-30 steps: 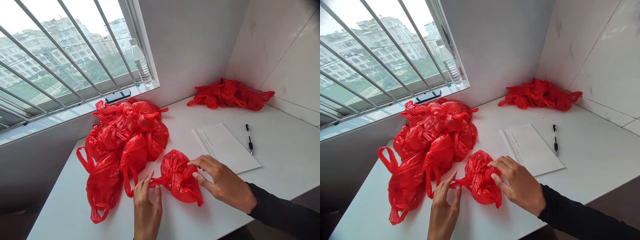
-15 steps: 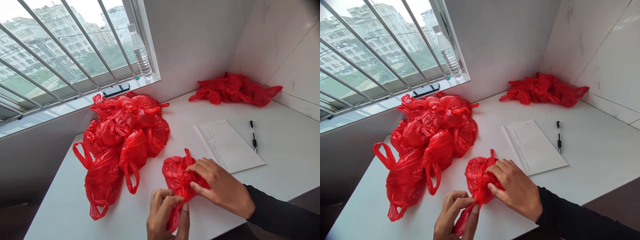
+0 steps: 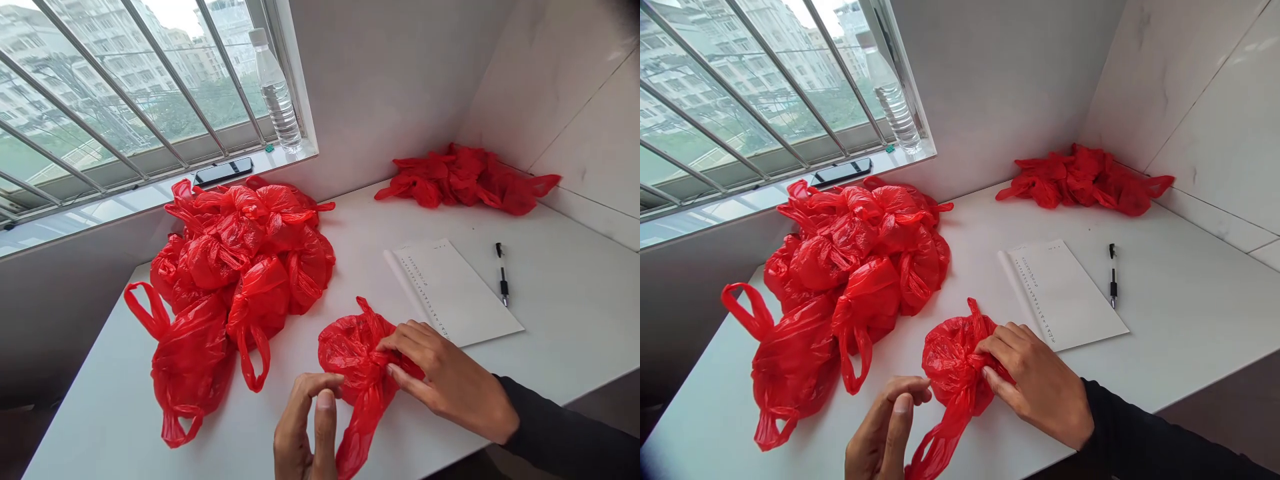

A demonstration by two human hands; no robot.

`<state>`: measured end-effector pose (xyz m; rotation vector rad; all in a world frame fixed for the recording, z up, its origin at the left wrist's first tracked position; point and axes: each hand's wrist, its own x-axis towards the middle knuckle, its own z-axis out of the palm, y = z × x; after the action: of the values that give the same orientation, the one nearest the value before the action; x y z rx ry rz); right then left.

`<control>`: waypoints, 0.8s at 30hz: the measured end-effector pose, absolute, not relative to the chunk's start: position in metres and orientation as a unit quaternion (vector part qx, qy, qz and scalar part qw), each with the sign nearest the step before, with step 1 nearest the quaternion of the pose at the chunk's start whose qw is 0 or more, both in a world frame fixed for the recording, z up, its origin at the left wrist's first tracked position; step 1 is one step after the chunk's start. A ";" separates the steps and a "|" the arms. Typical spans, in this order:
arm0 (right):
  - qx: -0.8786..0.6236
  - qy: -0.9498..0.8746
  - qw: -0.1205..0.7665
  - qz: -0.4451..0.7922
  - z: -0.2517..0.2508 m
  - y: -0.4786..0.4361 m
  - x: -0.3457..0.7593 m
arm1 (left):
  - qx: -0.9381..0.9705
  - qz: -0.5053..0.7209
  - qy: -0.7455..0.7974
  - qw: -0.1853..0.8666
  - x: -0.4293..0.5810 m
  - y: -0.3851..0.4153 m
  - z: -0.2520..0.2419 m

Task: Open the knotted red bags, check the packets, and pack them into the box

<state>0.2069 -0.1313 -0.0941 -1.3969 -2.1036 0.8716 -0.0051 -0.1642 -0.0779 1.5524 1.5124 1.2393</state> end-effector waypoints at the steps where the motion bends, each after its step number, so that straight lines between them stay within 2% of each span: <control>1: -0.507 -0.768 0.232 0.316 -0.095 -0.132 0.207 | 0.595 0.458 0.582 0.311 -0.006 -0.163 -0.078; 10: -0.502 -0.775 0.236 0.301 -0.099 -0.136 0.209 | 0.782 0.306 0.524 0.144 -0.007 -0.156 -0.113; 19: -0.556 -0.735 0.262 0.288 -0.092 -0.136 0.226 | 0.685 0.363 0.601 0.195 -0.019 -0.156 -0.103; 24: -0.539 -0.753 0.267 0.267 -0.089 -0.136 0.216 | 0.734 0.368 0.544 0.173 -0.002 -0.153 -0.102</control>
<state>0.2156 -0.1363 -0.0890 -1.4559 -2.0318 0.7195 -0.0020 -0.1532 -0.1020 2.0822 1.5421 1.0437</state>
